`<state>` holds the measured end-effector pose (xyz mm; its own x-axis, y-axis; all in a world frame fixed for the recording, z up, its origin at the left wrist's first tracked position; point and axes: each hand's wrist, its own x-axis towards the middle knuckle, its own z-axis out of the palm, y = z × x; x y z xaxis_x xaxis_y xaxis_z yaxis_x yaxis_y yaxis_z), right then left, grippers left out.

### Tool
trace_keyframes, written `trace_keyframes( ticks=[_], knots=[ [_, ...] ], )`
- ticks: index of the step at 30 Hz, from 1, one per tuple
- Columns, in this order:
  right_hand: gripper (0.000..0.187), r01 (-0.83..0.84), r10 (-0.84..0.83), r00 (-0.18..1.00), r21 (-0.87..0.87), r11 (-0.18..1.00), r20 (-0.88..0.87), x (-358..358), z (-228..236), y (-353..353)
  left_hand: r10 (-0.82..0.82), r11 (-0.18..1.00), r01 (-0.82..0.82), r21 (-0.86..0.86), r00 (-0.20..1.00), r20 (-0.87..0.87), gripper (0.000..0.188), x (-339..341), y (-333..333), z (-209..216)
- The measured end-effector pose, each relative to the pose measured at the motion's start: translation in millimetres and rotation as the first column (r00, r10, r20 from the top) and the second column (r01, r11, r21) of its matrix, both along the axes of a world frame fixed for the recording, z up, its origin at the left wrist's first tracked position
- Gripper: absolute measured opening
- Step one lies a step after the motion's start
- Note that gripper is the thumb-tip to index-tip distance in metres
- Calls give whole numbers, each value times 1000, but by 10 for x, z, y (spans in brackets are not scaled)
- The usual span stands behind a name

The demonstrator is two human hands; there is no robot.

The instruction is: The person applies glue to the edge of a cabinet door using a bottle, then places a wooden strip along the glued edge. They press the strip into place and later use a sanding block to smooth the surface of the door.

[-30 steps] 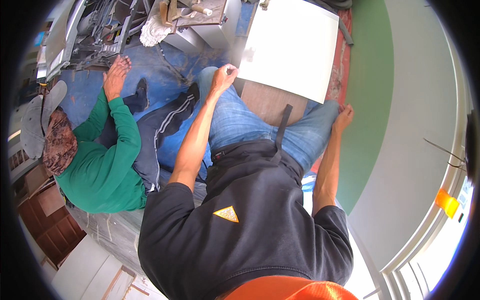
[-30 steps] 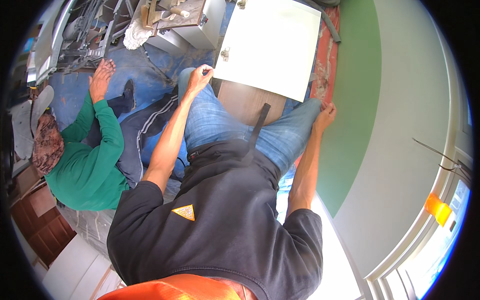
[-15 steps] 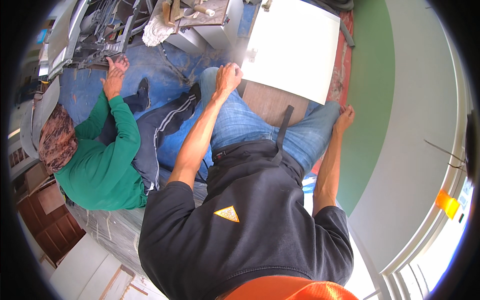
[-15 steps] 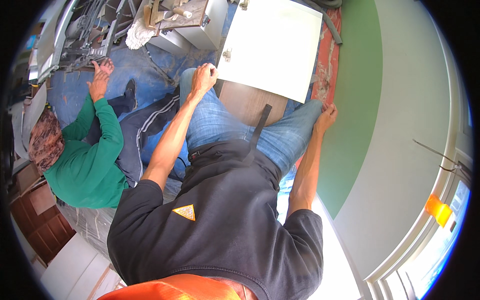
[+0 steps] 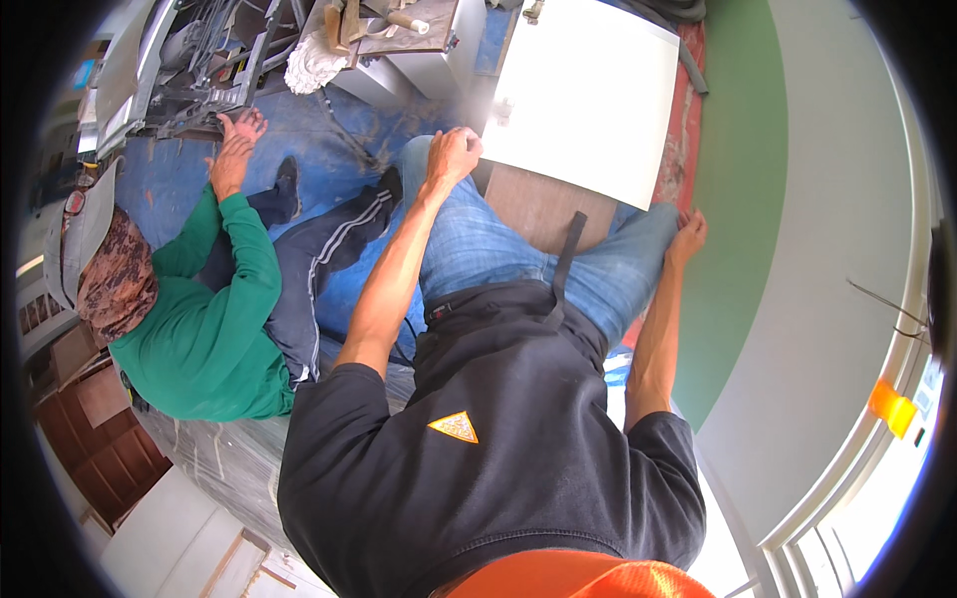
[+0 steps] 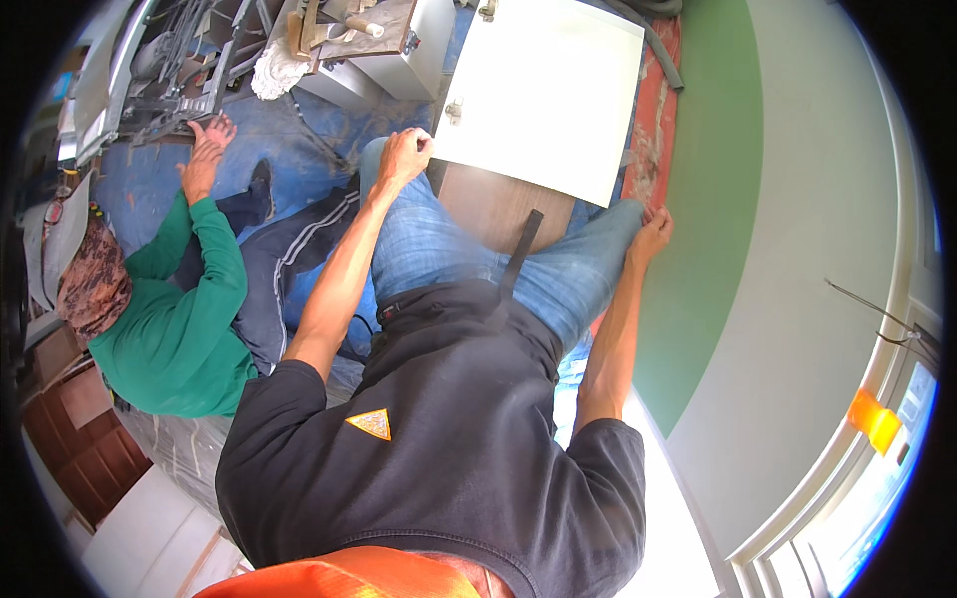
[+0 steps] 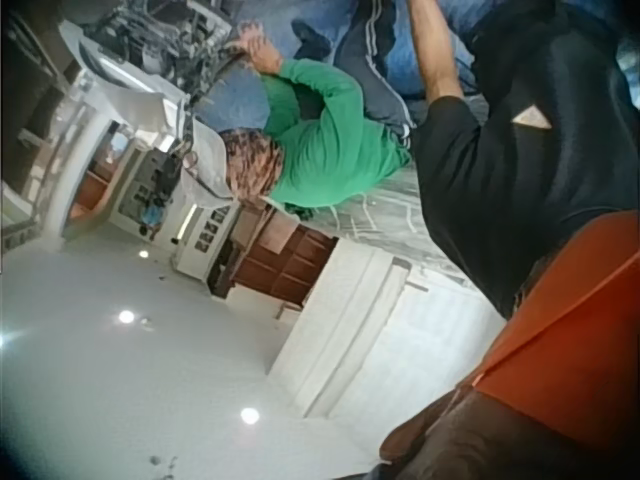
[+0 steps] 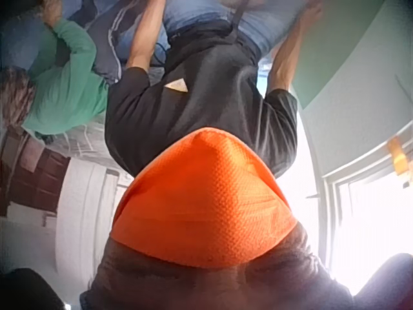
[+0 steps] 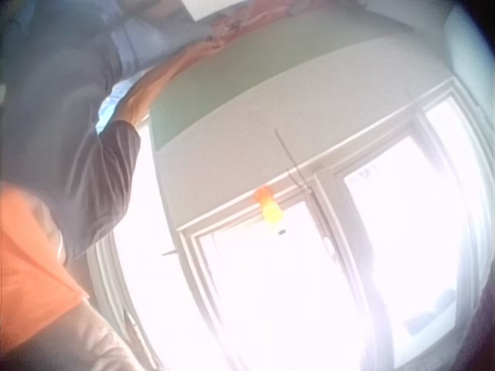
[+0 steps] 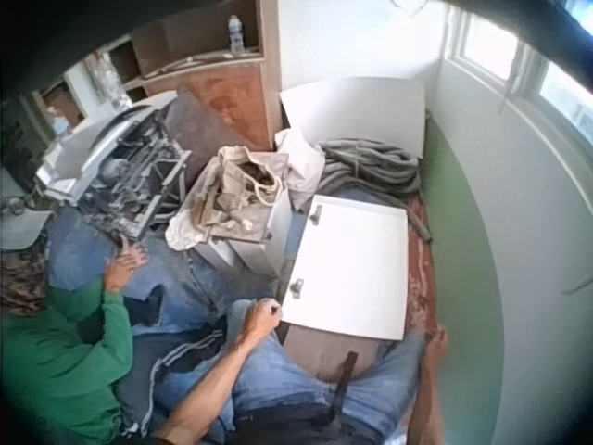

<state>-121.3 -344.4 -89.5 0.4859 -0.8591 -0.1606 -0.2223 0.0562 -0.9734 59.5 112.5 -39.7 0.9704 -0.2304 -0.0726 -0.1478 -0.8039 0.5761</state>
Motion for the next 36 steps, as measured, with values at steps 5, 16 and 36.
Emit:
trace_keyframes(
  ticks=[5,16,36],
  knots=[
    [43,-16,15,1000,-30,999,-17,5,12,14,-108,968,88,236,991,74,21,39,-81,93],
    [43,-11,10,1000,-35,999,-13,-24,100,43,-178,971,148,187,972,152,15,82,-22,67],
    [40,-30,28,999,-51,998,-38,-9,61,26,87,944,-164,-285,960,-265,37,186,109,-284]
  ],
)
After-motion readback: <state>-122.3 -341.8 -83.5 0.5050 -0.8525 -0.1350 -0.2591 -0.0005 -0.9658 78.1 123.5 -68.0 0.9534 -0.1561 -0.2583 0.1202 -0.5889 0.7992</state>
